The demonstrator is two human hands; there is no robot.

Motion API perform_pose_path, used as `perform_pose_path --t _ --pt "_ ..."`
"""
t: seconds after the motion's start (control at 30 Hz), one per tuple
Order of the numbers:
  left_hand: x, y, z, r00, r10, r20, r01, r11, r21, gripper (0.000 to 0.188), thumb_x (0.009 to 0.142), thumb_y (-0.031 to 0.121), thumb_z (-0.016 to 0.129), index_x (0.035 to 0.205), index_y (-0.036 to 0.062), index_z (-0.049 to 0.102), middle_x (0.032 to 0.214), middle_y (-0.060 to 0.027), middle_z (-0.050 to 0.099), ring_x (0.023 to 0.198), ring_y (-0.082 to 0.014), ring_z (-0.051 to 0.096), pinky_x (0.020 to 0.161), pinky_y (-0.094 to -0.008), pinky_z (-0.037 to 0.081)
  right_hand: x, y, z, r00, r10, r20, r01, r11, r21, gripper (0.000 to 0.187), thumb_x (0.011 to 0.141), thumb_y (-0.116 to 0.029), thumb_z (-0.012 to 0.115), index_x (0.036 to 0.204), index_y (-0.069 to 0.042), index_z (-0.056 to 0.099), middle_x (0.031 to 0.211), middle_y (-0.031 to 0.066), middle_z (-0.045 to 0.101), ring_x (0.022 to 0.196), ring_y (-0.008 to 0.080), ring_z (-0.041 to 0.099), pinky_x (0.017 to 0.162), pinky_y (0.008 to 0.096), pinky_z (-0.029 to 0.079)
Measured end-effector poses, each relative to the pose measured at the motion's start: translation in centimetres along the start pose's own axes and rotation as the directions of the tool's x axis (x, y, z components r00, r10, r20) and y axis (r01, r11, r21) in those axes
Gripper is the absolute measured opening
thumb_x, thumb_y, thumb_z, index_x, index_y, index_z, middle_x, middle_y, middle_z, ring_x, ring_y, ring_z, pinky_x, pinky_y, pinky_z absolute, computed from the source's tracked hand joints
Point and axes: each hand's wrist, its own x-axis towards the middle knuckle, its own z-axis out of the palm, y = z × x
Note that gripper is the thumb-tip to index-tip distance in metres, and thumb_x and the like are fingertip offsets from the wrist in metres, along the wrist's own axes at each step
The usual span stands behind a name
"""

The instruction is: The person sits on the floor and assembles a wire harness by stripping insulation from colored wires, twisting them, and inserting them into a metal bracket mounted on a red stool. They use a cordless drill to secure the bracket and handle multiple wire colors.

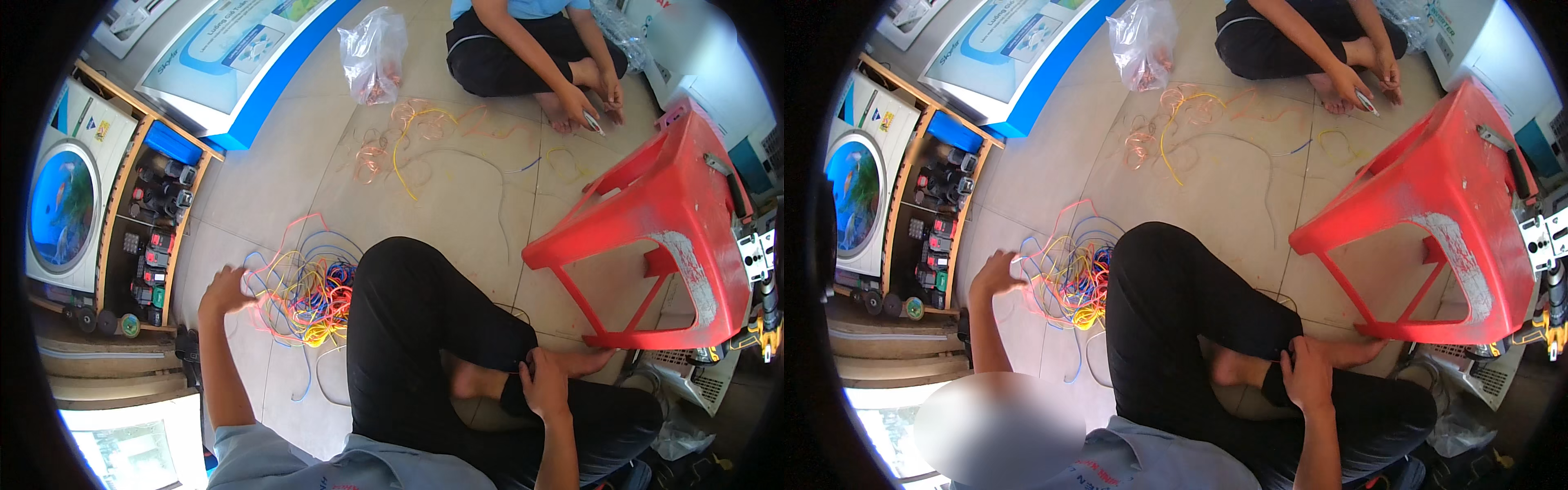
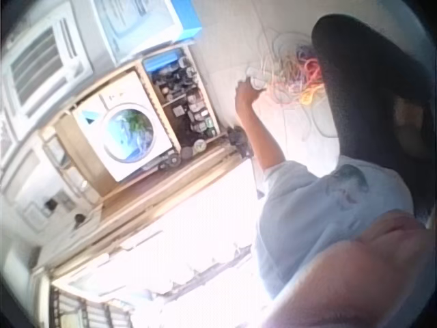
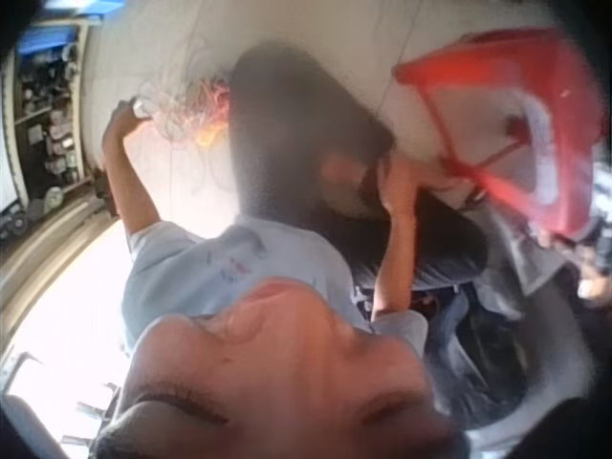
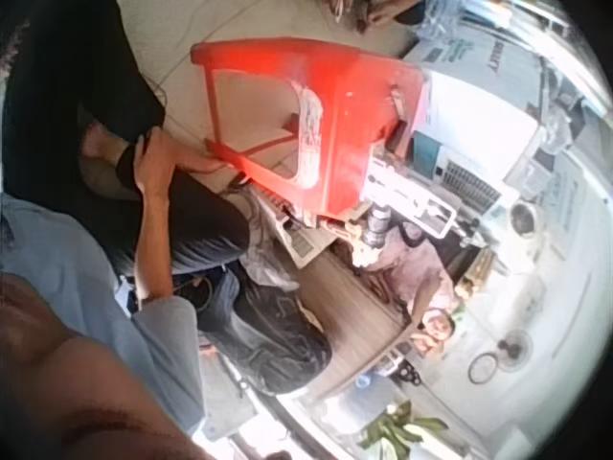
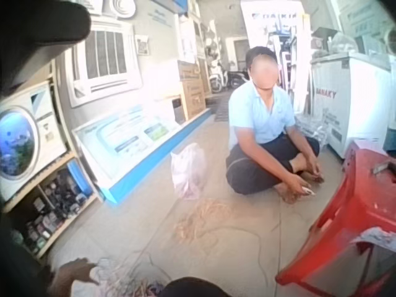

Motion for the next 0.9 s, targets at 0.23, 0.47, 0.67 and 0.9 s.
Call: perform_pose_path --t 0.23,0.47,0.67,0.9 --pt "16.7 9.0 1.3 0.773 0.337 -0.538 -0.53 0.809 -0.255 0.067 0.091 0.036 0.071 0.148 0.0116 0.044 0.145 -0.0219 0.047 0.133 -0.0424 0.047 0.109 -0.0486 0.043 0.4 0.6 0.5 0.998 0.044 0.052 -0.045 0.999 0.011 0.018 0.09 -0.016 0.067 0.096 -0.003 0.057 0.083 0.0171 0.06 0.08 0.0381 0.061 0.071 0.0477 0.048" --pt "21.1 15.0 11.3 0.901 0.233 -0.366 -0.251 0.968 -0.002 0.058 0.097 0.055 0.056 0.138 0.0142 0.054 0.145 -0.0179 0.05 0.13 -0.0379 0.054 0.094 -0.0553 0.051 0.4 0.9 0.2 0.993 0.109 0.046 -0.113 0.99 0.089 0.019 0.09 -0.018 0.067 0.096 -0.003 0.056 0.085 0.0168 0.061 0.081 0.0371 0.061 0.071 0.0467 0.048" --pt "18.3 23.5 -0.2 0.947 0.241 -0.215 -0.205 0.963 0.178 0.056 0.098 0.061 0.046 0.103 0.0117 0.074 0.105 -0.0143 0.073 0.108 -0.0343 0.068 0.086 -0.0523 0.055 0.9 0.7 -0.1 0.984 0.125 0.128 -0.131 0.99 0.042 0.02 0.091 -0.019 0.067 0.097 -0.004 0.056 0.089 0.0167 0.062 0.083 0.0375 0.062 0.071 0.0471 0.049" --pt "27.1 32.3 -3.5 0.911 0.041 -0.41 -0.127 0.975 -0.184 0.049 0.097 0.052 0.054 0.113 0.0096 0.072 0.117 -0.0164 0.071 0.111 -0.0372 0.068 0.092 -0.05 0.054 1.7 0.5 -0.3 0.981 0.125 0.149 -0.135 0.989 0.061 0.021 0.09 -0.02 0.067 0.098 -0.004 0.056 0.087 0.0168 0.062 0.081 0.0383 0.062 0.072 0.0484 0.048"
